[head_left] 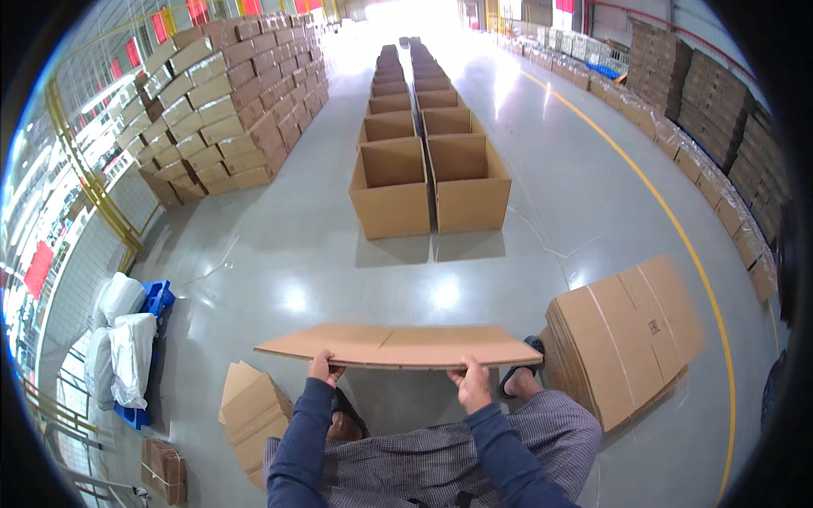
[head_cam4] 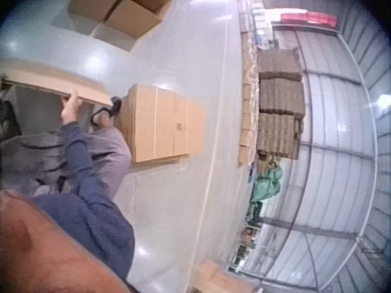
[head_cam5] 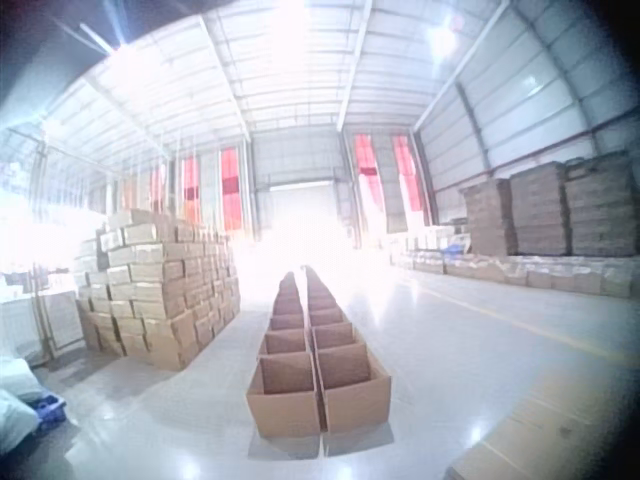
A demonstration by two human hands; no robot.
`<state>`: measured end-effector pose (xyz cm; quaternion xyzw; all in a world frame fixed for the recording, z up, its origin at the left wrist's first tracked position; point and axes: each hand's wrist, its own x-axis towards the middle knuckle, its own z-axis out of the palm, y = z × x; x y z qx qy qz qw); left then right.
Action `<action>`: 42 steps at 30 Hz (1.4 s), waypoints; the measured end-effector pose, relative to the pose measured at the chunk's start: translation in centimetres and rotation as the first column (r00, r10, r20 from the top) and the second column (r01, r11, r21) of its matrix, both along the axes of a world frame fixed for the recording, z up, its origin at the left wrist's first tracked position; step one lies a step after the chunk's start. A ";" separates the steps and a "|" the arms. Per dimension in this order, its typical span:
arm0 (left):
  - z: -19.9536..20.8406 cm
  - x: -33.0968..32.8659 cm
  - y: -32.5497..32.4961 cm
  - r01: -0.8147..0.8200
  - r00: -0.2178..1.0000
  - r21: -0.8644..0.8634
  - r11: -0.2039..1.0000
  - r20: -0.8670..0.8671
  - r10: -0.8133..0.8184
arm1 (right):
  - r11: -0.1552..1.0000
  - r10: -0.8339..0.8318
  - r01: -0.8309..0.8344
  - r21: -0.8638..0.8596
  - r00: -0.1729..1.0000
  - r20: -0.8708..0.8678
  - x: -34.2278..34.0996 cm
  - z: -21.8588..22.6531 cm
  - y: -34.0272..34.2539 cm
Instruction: The person sits on the floor and assembles flat cardboard sheets into boxes. They fold the flaps, close the boxes, and seal them with a tape dispenser. Completed boxes are stacked nearby.
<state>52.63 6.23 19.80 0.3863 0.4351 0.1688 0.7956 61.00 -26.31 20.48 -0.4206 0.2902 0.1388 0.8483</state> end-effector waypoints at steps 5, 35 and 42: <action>4.6 -6.5 0.3 0.115 0.992 0.128 0.985 -0.069 -0.106 | 0.925 0.378 -0.358 -0.128 0.902 0.208 -12.3 5.7 -1.3; 3.2 -8.0 -19.6 0.593 0.803 0.492 0.638 -0.301 -0.514 | 0.121 0.991 -0.628 -0.769 0.033 0.129 -5.5 5.3 -1.0; 4.5 -11.9 -17.8 0.322 0.942 0.518 0.792 -0.089 -0.324 | 0.258 0.943 -0.867 -0.426 0.130 0.306 -9.9 2.6 1.4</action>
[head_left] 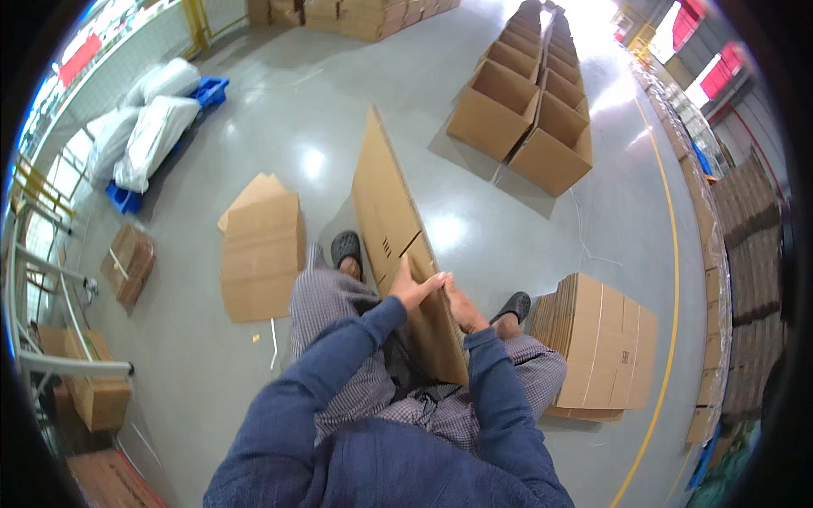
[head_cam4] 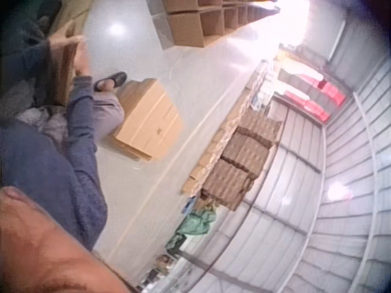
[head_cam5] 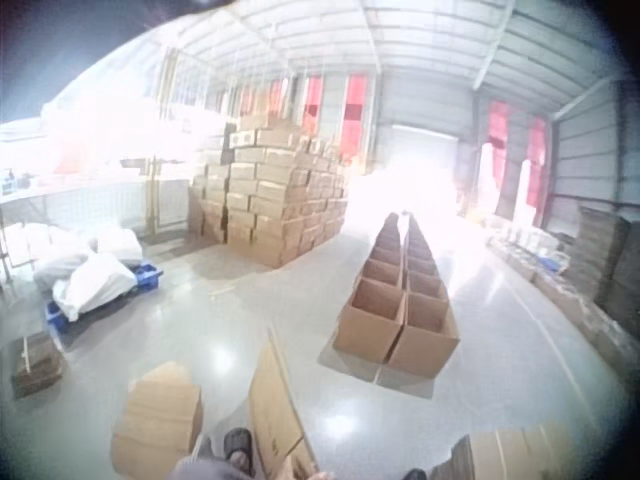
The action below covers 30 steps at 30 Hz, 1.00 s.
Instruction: The person sits on the floor and assembles flat cardboard sheets into boxes. They fold the flaps, close the boxes, and seal them with a tape dispenser. Completed boxes are stacked nearby.
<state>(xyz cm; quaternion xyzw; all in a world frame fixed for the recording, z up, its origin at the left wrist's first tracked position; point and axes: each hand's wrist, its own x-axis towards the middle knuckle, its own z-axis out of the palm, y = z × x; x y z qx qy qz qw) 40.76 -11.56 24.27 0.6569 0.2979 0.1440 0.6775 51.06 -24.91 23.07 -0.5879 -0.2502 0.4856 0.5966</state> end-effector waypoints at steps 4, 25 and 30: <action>-1.0 -2.2 1.1 -0.069 0.995 0.081 0.994 -0.064 0.074 | 0.996 0.088 -0.080 -0.038 0.894 0.439 -1.1 0.9 0.7; 1.3 -5.8 1.4 -0.135 0.972 -0.242 0.961 -0.220 0.081 | 0.973 0.197 -0.219 0.075 0.953 0.229 -4.3 2.7 1.4; -2.0 -5.7 3.2 -0.166 0.963 -0.150 0.975 -0.235 0.128 | 0.979 0.187 -0.201 0.025 0.944 0.271 -2.5 2.8 0.5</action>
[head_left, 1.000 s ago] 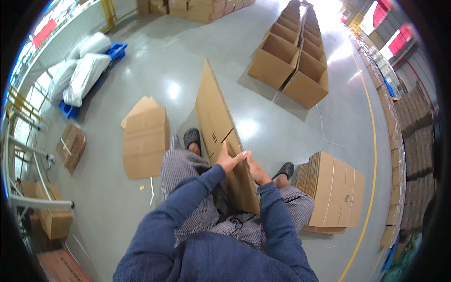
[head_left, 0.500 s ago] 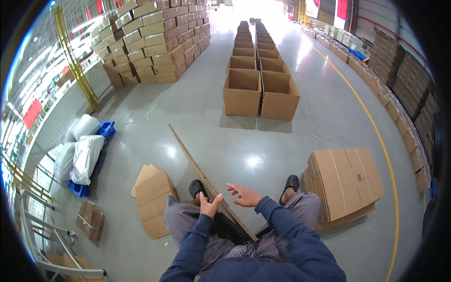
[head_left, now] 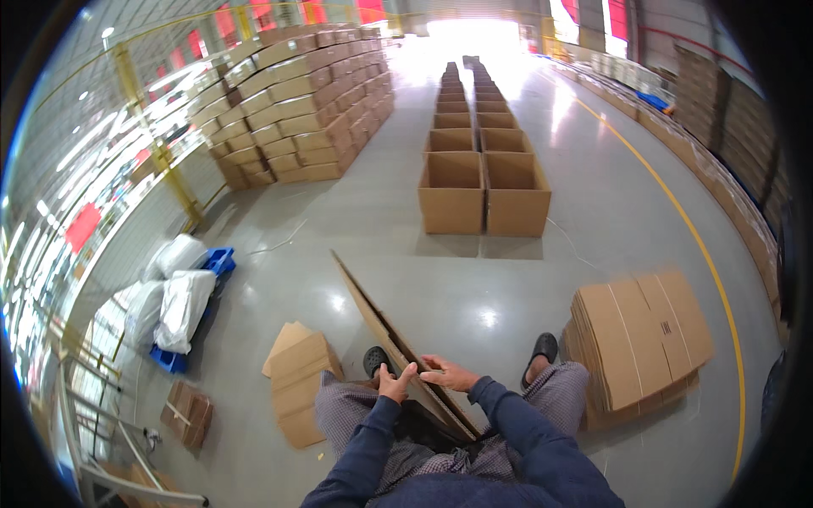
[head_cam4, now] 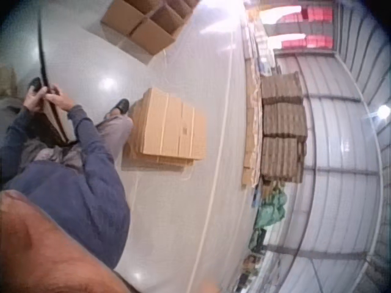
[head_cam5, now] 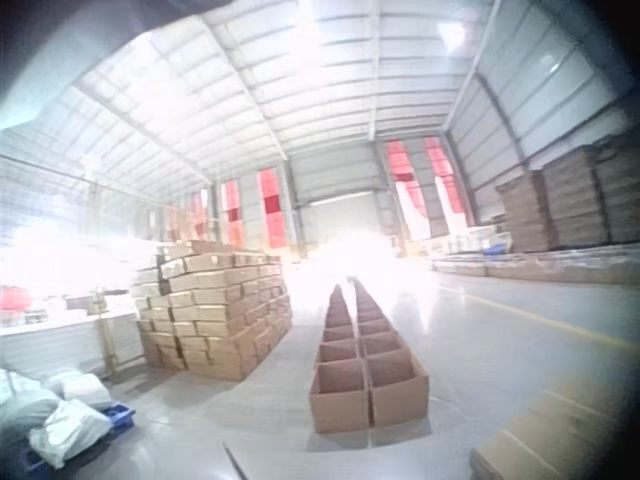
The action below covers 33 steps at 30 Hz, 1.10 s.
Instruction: The person sits on the floor and assembles flat cardboard sheets into boxes. They fold the flaps, close the boxes, and seal them with a tape dispenser. Completed boxes are stacked nearby.
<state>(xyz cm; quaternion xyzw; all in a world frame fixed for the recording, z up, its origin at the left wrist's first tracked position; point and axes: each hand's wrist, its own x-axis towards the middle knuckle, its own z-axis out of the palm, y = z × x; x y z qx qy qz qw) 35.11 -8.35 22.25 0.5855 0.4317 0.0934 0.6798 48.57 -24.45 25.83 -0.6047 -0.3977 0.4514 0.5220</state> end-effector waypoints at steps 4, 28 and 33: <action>-0.5 0.8 0.1 -0.013 0.992 0.387 0.922 0.124 -0.038 | 0.991 -0.112 0.129 -0.020 0.916 0.384 1.4 0.8 -0.2; 7.1 9.6 7.4 0.461 0.856 0.533 0.709 -0.476 -0.199 | 0.798 -0.479 0.600 -0.055 0.687 0.547 14.7 -0.9 -18.8; 4.6 5.5 6.3 0.487 0.866 0.645 0.589 -0.266 -0.424 | 0.857 -0.380 0.500 -0.125 0.777 0.502 11.5 0.2 -21.2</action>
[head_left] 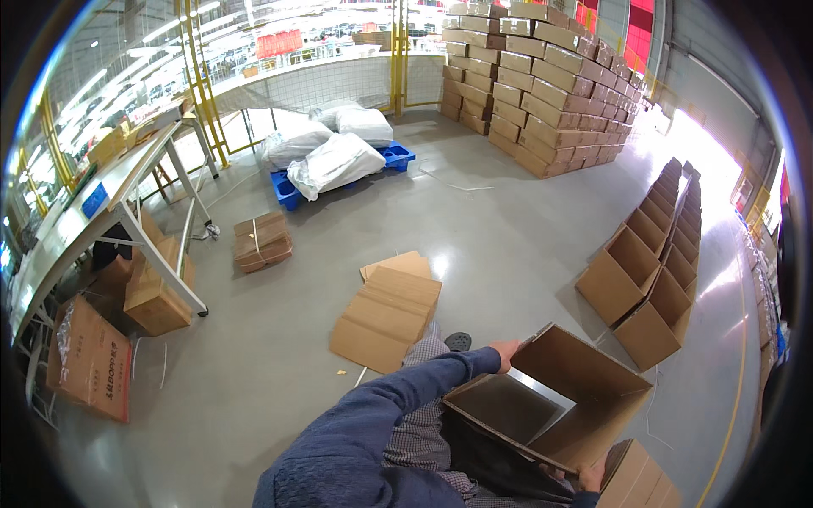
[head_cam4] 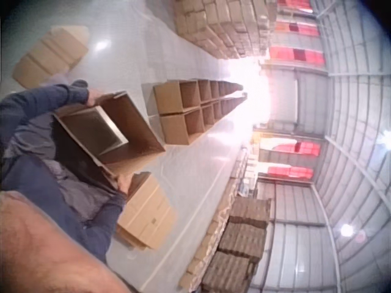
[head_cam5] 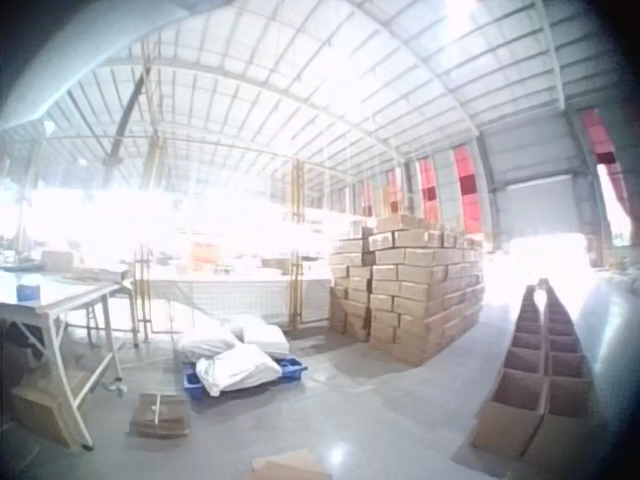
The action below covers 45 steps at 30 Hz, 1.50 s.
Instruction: The person sits on the floor and assembles flat cardboard sheets into boxes. They fold the flaps, close the boxes, and seal them with a tape dispenser. Completed boxes are stacked nearby.
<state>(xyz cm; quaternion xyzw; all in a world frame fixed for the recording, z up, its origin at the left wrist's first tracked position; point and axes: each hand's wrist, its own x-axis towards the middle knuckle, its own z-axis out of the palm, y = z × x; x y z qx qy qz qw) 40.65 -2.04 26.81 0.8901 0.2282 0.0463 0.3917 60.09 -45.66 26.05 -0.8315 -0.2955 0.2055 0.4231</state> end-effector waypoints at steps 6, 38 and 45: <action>0.8 -2.7 0.5 -0.053 0.984 0.062 0.997 -0.165 0.063 | 0.864 0.127 -0.033 -0.502 0.980 0.154 -9.5 7.9 -2.4; 4.7 -10.8 -8.8 0.434 0.901 -0.072 0.898 0.035 -0.432 | 0.749 0.643 -0.593 -0.297 0.541 0.542 -7.2 -9.2 23.4; 5.1 -10.3 -12.9 0.335 0.942 0.405 0.850 -0.143 -0.303 | 0.758 0.625 -0.595 -0.267 0.546 0.558 -7.1 -8.6 22.6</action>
